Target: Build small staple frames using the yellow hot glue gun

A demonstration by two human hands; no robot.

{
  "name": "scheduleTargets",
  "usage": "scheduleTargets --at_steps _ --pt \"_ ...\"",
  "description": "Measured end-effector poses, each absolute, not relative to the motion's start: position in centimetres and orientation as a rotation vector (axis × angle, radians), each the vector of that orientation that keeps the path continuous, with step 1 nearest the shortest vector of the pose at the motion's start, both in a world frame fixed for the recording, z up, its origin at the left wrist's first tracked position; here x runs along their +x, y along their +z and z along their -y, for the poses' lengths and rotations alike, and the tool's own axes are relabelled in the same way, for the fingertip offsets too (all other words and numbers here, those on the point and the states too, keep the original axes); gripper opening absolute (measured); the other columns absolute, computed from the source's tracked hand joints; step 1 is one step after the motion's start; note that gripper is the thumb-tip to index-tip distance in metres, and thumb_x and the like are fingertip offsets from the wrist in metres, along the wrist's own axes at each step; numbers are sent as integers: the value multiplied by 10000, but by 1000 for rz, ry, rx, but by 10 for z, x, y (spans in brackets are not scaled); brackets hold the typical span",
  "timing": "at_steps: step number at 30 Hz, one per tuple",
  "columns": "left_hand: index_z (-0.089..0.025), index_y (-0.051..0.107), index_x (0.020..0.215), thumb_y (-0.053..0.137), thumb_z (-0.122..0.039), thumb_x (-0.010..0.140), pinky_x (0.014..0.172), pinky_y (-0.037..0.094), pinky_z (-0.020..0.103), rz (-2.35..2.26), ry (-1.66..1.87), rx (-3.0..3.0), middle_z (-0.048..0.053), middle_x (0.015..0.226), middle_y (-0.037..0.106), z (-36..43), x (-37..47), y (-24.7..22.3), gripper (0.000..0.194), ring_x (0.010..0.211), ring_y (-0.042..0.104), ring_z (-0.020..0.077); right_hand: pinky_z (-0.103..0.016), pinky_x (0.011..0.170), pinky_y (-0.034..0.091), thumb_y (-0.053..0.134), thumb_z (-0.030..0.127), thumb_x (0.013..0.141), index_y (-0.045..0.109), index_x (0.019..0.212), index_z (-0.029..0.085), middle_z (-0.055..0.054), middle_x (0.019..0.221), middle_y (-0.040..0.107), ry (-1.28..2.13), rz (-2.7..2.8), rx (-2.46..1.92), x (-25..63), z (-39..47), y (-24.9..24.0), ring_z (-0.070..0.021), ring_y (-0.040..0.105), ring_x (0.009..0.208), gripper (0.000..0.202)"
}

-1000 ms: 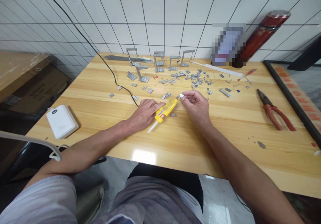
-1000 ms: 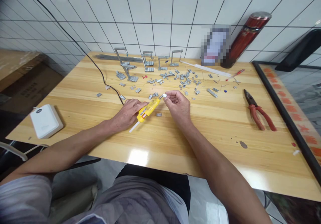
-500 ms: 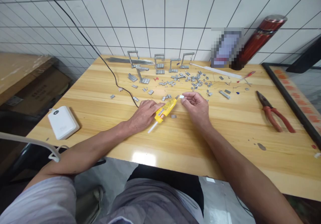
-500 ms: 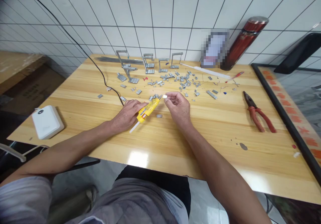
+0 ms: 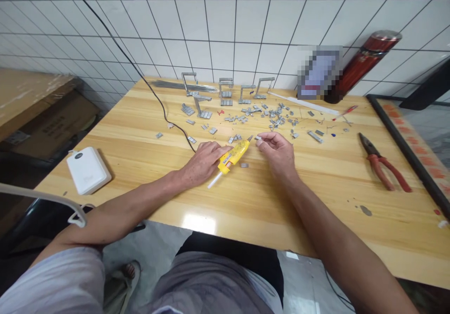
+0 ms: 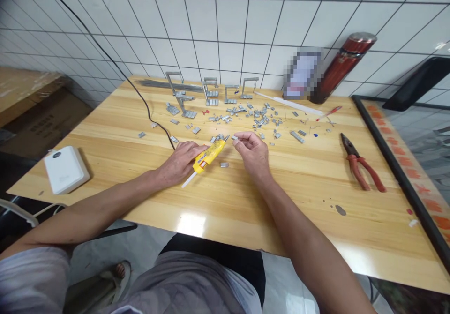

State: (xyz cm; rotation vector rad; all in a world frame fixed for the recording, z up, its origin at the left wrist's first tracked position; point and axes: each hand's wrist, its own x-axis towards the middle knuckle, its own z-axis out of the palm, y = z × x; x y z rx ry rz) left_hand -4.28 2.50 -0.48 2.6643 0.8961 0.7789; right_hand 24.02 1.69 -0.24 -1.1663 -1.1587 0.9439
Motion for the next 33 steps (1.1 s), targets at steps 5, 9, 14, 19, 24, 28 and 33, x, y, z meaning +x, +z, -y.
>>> scheduleTargets --at_steps 5,9,14,19,24,28,33 --pt "-248 627 1606 492 -290 1178 1009 481 431 -918 740 2657 123 1171 718 -25 -42 -4 450 1107 642 279 -342 752 625 931 547 806 758 1019 260 -23 936 801 986 1153 -1146 239 -17 1 -191 757 829 397" --pt "-253 631 1605 504 -305 1177 1025 487 442 -917 732 2632 125 1182 723 -25 -42 -3 450 1110 644 282 -333 714 626 942 584 797 745 1023 263 -21 934 804 985 1134 -1143 238 -17 2 -186 765 797 439" --pt "-248 647 1577 477 -365 1197 1020 488 432 -911 694 2597 122 1185 724 -23 -41 0 433 1111 643 279 -337 732 636 947 544 793 764 1024 263 -12 917 807 962 1136 -1143 237 -16 2 -177 763 783 407" --pt "-248 636 1589 469 -394 1200 1024 489 437 -905 676 2591 122 1182 720 -22 -41 2 448 1109 642 284 -357 756 658 957 570 777 774 1014 264 -13 902 818 944 1146 -1153 236 -16 2 -186 766 785 428" --pt "-270 640 1594 504 -366 1182 1038 500 440 -926 653 2577 113 1170 726 -22 -40 2 444 1106 644 284 -393 834 677 934 588 801 767 1034 261 -21 923 810 953 1174 -1150 236 -16 0 -193 771 822 435" --pt "-259 643 1589 482 -353 1188 1041 504 442 -913 673 2572 117 1175 726 -22 -40 1 442 1106 650 280 -404 849 677 926 569 814 764 1035 262 -26 949 808 951 1187 -1163 236 -16 0 -198 773 831 412" --pt "-264 635 1596 485 -364 1190 1029 497 441 -899 713 2580 115 1170 718 -23 -41 -2 444 1100 642 281 -390 834 670 920 556 810 767 1029 258 -19 931 808 949 1168 -1167 236 -16 0 -189 768 819 400"
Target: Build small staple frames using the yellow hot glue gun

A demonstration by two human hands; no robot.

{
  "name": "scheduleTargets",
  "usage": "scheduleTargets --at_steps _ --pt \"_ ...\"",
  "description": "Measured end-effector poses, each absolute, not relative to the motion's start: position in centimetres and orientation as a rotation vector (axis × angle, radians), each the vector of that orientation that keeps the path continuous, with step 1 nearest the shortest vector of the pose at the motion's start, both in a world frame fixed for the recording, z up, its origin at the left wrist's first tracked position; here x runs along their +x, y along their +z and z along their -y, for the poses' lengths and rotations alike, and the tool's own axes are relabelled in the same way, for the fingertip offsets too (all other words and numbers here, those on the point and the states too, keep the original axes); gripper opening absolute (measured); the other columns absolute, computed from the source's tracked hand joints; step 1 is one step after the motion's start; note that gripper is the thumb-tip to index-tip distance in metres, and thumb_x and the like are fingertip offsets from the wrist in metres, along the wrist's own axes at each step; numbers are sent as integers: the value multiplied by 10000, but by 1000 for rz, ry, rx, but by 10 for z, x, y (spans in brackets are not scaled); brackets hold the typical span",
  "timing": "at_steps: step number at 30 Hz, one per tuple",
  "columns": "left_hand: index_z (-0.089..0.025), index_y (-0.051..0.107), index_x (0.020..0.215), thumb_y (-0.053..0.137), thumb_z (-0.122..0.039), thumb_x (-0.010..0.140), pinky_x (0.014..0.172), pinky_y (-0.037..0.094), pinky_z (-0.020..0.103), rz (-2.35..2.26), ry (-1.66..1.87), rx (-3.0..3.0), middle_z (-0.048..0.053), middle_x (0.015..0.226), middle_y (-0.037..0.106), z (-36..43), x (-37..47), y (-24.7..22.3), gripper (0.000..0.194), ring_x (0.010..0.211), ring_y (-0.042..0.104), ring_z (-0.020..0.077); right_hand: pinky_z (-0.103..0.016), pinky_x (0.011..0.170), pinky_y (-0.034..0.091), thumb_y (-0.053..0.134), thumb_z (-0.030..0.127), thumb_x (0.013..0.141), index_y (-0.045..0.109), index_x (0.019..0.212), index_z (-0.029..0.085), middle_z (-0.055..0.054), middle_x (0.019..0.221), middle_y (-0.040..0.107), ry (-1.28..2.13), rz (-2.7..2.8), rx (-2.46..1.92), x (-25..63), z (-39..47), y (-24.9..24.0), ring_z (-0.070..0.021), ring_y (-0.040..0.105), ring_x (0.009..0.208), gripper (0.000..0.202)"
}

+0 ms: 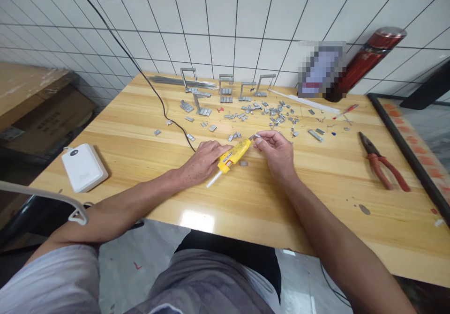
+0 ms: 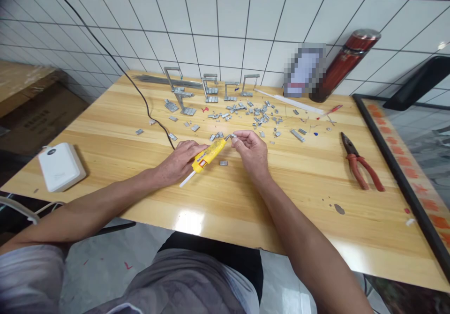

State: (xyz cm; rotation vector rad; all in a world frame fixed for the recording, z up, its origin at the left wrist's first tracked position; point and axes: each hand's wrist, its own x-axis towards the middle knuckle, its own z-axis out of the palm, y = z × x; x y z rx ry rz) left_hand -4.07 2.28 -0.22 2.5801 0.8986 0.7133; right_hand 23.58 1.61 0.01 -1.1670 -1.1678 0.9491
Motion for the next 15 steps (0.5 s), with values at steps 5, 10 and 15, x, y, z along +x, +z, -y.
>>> scheduleTargets --at_steps 5,10,15 --pt "-256 633 1587 497 -357 1182 1033 495 443 -916 685 2573 116 1171 713 -23 -42 -1 440 1105 635 287 -359 773 654 936 515 781 781 997 249 -11 885 803 933 1116 -1157 235 -16 2 -176 757 768 376" --pt "-263 626 1599 511 -297 1164 1027 497 438 -919 677 2596 113 1176 719 -23 -41 -2 451 1096 637 282 -381 805 673 949 506 755 789 976 249 -11 874 810 942 1106 -1156 234 -16 4 -179 752 766 375" --pt "-257 626 1593 481 -291 1175 1017 493 436 -914 697 2622 119 1180 722 -24 -42 -4 443 1092 640 278 -403 843 681 923 530 797 786 1011 254 -19 903 810 944 1146 -1165 234 -15 3 -191 764 808 375"
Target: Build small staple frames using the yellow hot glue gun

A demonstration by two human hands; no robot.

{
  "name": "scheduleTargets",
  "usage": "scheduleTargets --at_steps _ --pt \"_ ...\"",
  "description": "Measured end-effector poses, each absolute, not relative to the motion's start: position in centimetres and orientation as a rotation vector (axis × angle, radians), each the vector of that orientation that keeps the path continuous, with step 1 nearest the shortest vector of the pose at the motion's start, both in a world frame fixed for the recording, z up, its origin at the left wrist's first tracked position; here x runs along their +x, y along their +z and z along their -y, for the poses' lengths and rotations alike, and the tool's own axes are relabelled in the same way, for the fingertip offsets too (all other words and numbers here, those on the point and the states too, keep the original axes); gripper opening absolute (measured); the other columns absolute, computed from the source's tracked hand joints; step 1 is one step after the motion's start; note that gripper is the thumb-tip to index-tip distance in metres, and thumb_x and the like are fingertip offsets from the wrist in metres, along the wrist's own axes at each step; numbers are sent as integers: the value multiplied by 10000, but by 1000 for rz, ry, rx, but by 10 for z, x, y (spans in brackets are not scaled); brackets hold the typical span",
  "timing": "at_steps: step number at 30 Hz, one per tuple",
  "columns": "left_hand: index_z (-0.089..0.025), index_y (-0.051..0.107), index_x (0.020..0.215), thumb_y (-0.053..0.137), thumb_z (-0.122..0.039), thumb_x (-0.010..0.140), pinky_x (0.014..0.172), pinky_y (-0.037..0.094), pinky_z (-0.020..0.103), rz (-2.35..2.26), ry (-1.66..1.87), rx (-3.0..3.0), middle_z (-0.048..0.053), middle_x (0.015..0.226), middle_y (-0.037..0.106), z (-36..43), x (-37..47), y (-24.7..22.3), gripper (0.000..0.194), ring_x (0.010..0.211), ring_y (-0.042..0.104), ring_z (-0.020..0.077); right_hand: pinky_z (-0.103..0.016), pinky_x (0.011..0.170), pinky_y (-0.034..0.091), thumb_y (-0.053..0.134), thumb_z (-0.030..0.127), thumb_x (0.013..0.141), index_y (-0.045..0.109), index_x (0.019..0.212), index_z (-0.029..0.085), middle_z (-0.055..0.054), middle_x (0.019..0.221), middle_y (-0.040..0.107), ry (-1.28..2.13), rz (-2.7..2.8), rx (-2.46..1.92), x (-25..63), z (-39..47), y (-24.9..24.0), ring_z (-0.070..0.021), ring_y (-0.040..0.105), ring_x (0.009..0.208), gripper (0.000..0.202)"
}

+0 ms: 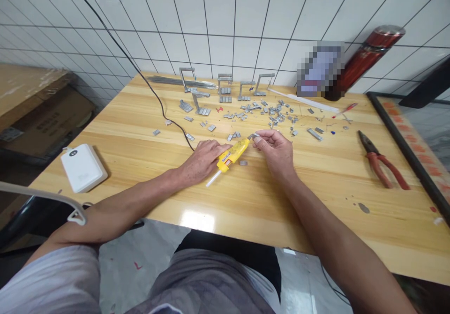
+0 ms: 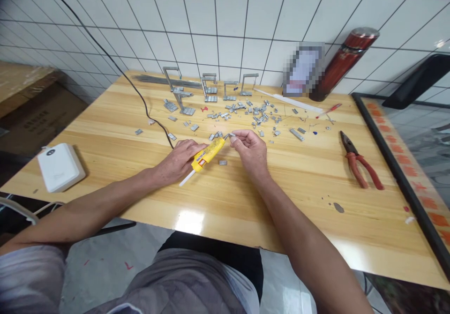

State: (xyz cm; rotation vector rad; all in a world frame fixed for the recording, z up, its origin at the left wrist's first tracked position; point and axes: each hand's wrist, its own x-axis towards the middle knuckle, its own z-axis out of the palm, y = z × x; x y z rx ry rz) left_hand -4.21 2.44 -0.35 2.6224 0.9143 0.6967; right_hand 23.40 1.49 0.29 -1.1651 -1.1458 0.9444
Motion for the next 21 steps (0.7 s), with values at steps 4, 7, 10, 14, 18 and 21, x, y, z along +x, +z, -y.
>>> scheduleTargets --at_steps 4,7,10,14,18,21 --pt "-245 634 1580 467 -275 1176 1017 490 440 -908 732 2631 123 1170 717 -24 -42 -4 438 1093 637 278 -400 829 681 929 535 781 781 988 253 -19 888 806 945 1134 -1169 234 -15 3 -191 760 792 380" --pt "-261 641 1578 481 -272 1172 1017 489 439 -917 721 2628 113 1152 715 -24 -42 -3 436 1082 638 277 -400 837 681 934 544 784 782 988 257 -21 906 811 951 1145 -1174 235 -15 3 -193 764 805 385" --pt "-269 646 1577 513 -283 1161 1017 489 437 -944 700 2624 113 1159 717 -24 -42 -3 436 1093 640 280 -404 847 682 930 555 794 786 1001 256 -19 899 809 953 1154 -1173 235 -15 4 -196 766 814 391" --pt "-255 629 1595 493 -277 1169 1004 486 431 -932 721 2644 119 1161 711 -25 -43 -4 448 1096 636 282 -398 826 681 951 560 763 793 977 256 -14 868 808 963 1134 -1170 234 -15 4 -197 766 797 404" --pt "-257 596 1630 458 -246 1178 1001 480 430 -887 788 2666 117 1165 703 -24 -43 -5 473 1079 630 278 -394 818 678 974 561 733 796 968 256 -15 877 824 981 1090 -1164 233 -15 4 -192 765 769 424" --pt "-273 613 1621 492 -233 1159 1004 485 434 -902 732 2654 110 1150 700 -24 -43 -4 479 1068 629 279 -399 836 680 967 556 749 798 988 258 -20 907 835 988 1102 -1166 233 -15 3 -190 769 778 417"
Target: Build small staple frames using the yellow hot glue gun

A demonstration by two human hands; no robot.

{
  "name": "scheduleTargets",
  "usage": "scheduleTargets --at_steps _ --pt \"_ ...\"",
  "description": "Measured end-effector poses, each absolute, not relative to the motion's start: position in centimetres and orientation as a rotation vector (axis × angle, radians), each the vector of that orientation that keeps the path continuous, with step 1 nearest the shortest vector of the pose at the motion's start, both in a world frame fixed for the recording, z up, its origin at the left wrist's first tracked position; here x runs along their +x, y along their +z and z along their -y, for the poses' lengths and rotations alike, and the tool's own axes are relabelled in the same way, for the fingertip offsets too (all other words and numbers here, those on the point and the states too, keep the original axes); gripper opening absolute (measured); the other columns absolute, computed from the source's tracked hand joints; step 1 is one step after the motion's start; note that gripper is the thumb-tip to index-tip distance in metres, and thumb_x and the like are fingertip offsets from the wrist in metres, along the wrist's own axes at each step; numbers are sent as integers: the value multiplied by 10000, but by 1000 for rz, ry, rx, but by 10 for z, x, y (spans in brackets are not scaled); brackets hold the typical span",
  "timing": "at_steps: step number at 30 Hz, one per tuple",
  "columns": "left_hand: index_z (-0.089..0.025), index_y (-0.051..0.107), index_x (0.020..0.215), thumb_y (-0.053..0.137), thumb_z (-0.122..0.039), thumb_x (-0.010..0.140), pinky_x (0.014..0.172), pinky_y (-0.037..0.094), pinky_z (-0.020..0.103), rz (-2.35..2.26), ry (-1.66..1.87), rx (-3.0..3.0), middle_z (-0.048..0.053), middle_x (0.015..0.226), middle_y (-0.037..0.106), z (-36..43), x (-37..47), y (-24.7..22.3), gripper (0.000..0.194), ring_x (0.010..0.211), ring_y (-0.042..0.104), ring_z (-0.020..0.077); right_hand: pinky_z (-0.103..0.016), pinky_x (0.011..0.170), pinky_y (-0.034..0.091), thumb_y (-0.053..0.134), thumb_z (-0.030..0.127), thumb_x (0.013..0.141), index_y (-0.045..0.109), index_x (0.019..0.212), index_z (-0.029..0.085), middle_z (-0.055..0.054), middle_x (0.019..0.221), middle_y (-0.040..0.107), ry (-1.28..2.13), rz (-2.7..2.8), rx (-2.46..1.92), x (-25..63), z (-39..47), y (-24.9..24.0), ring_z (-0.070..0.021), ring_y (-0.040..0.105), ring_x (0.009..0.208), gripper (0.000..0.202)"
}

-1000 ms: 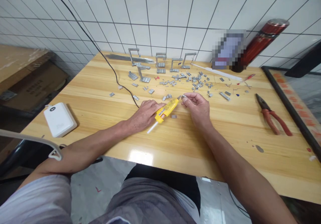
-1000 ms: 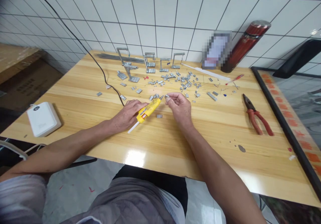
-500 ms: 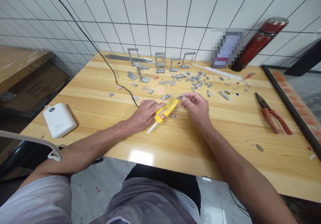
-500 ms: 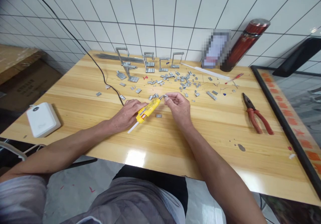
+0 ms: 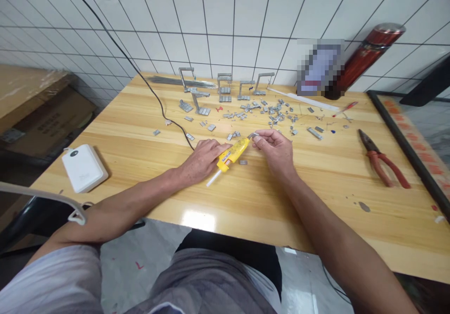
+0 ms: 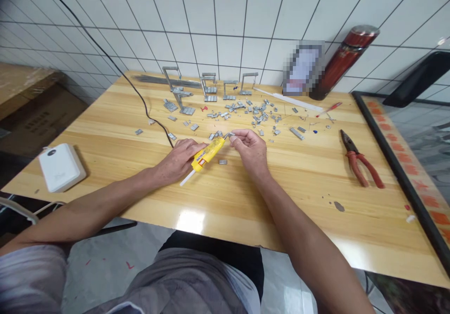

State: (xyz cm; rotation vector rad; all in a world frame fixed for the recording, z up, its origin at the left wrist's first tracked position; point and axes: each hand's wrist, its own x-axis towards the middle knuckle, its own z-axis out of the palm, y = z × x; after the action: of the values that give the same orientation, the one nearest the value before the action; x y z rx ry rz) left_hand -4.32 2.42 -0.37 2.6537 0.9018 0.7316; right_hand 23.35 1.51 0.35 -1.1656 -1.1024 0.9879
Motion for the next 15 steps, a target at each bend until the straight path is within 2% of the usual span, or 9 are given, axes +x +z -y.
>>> scheduleTargets --at_steps 6,15 --pt "-244 635 1581 456 -271 1175 1021 482 441 -932 707 2642 125 1168 710 -24 -43 -1 445 1100 634 280 -396 834 677 934 566 792 788 1011 255 -17 900 819 976 1141 -1163 236 -16 3 -191 775 792 407" --pt "-257 638 1581 479 -232 1153 1016 481 441 -903 704 2646 113 1140 708 -26 -42 -4 458 1070 629 276 -371 799 654 976 529 745 817 999 257 -12 900 835 1012 1086 -1158 235 -14 7 -181 765 778 404"
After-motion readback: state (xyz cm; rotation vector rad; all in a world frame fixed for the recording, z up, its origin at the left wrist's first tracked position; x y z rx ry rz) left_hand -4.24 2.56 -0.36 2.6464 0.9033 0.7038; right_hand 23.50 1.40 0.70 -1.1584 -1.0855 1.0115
